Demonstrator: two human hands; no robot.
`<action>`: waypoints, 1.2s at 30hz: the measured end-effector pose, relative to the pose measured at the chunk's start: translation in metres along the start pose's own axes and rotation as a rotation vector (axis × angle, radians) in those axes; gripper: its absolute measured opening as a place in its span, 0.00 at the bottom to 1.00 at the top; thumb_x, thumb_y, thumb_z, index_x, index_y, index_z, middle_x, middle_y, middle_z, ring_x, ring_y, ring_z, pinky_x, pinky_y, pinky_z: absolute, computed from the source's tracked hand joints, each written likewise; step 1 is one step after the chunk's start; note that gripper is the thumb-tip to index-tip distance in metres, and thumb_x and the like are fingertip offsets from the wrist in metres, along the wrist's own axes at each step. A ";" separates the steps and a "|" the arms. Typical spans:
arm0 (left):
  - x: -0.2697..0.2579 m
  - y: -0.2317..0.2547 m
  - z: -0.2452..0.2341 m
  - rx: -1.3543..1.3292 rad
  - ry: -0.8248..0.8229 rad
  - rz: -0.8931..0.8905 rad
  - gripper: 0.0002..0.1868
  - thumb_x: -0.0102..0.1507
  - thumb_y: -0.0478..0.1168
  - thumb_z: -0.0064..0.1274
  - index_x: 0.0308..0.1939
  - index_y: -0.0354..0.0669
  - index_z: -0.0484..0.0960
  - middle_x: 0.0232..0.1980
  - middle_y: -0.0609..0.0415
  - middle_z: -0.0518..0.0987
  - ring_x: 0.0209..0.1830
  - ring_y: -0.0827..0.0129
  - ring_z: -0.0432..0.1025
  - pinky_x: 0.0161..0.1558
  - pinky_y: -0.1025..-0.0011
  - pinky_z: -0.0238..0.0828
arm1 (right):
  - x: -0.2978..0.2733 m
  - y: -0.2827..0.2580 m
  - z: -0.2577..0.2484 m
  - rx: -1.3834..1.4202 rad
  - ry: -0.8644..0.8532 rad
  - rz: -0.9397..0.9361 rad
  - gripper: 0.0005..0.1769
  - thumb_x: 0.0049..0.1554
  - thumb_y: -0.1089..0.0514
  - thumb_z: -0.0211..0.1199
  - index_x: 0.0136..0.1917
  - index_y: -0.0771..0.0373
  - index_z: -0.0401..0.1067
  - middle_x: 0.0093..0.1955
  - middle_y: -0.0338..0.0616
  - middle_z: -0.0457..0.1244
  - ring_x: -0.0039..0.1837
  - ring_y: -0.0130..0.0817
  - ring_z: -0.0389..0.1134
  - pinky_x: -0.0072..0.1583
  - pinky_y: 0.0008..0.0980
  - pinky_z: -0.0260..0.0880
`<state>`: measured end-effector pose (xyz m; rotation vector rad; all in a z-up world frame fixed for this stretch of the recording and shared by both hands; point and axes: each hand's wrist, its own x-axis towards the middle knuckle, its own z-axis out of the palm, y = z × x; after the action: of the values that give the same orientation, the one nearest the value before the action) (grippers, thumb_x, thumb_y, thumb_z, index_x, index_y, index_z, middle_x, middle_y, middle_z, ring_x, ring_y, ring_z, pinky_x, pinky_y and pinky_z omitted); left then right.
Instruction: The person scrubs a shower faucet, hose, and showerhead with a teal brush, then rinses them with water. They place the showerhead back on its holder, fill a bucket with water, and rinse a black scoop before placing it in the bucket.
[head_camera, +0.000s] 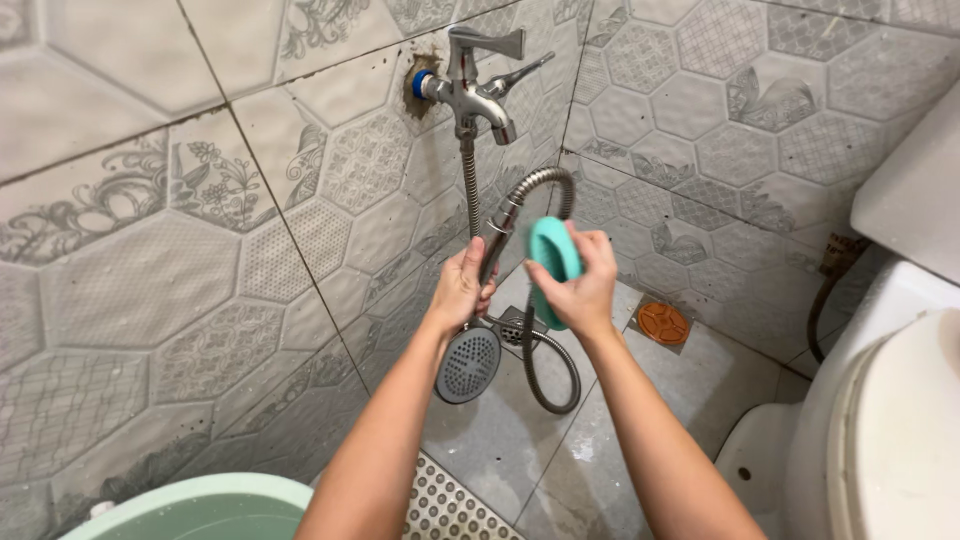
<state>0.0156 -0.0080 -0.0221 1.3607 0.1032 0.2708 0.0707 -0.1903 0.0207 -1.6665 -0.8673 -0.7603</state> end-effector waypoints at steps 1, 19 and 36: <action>0.000 -0.001 0.001 0.014 0.000 -0.022 0.38 0.64 0.75 0.34 0.37 0.42 0.72 0.19 0.59 0.64 0.13 0.76 0.57 0.17 0.75 0.54 | -0.001 -0.001 -0.003 0.036 0.030 -0.038 0.33 0.46 0.59 0.80 0.62 0.72 0.73 0.54 0.49 0.64 0.59 0.41 0.70 0.64 0.38 0.71; 0.003 0.004 -0.003 0.018 -0.025 0.022 0.29 0.64 0.69 0.45 0.46 0.48 0.78 0.21 0.64 0.65 0.16 0.80 0.54 0.19 0.78 0.49 | -0.020 0.005 0.008 -0.057 0.031 -0.130 0.36 0.47 0.57 0.80 0.64 0.72 0.71 0.58 0.53 0.63 0.60 0.45 0.67 0.62 0.39 0.70; -0.025 0.050 0.009 0.950 0.290 0.229 0.23 0.56 0.63 0.57 0.51 0.62 0.81 0.41 0.53 0.85 0.43 0.54 0.80 0.42 0.57 0.74 | 0.020 -0.050 0.011 -0.154 -0.060 -0.192 0.39 0.49 0.59 0.79 0.67 0.78 0.67 0.55 0.57 0.59 0.56 0.50 0.66 0.57 0.40 0.70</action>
<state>-0.0135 -0.0134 0.0259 2.2735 0.3504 0.6650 0.0396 -0.1678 0.0603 -1.7649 -1.0440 -0.9320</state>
